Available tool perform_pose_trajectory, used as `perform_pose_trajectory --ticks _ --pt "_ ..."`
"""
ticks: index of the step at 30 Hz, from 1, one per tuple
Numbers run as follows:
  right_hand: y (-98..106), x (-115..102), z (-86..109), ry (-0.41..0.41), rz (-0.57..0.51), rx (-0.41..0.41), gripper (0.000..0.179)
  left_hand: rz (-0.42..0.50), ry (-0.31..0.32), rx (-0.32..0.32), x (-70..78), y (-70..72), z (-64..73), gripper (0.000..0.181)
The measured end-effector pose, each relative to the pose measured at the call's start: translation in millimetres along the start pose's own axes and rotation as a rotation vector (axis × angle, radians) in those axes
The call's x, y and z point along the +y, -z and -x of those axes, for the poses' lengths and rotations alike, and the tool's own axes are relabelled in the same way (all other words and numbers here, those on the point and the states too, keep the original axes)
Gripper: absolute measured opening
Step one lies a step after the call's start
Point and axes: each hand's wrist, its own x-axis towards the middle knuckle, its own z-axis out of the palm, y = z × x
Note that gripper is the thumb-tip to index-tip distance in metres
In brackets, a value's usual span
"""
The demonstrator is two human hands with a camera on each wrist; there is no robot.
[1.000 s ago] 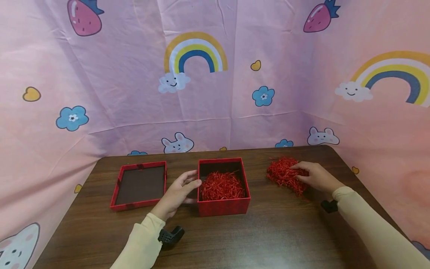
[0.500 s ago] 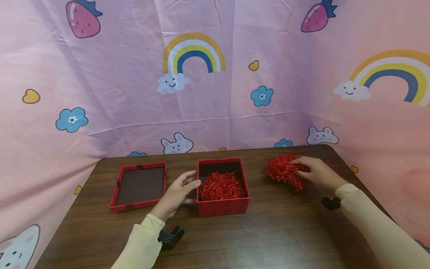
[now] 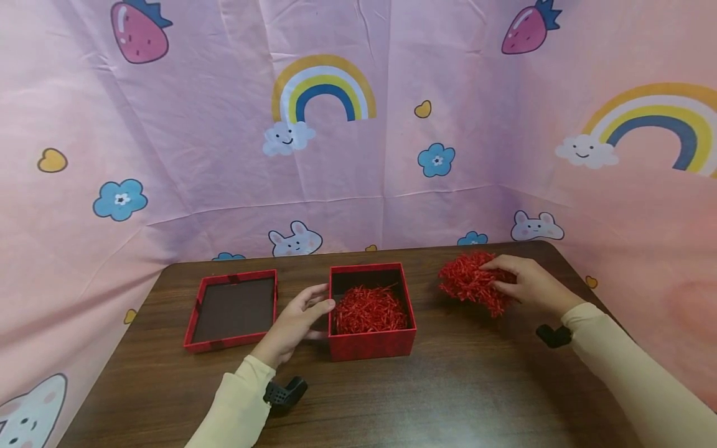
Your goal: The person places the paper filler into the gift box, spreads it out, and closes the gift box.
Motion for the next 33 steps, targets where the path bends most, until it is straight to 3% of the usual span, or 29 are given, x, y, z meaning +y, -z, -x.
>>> perform_pose_trajectory --ticks 18,27,33 --pt "16.2 -26.4 -6.7 0.064 0.045 0.027 0.034 -0.009 0.003 0.017 -2.3 0.1 -2.1 0.068" --pt "23.9 -41.5 -12.4 0.191 0.080 0.082 0.038 0.003 -0.001 0.017 -3.2 0.5 -1.9 0.069" --pt "31.1 -62.5 -19.0 0.238 0.090 0.065 0.039 0.002 0.013 0.027 -2.4 -0.3 -1.6 0.065"
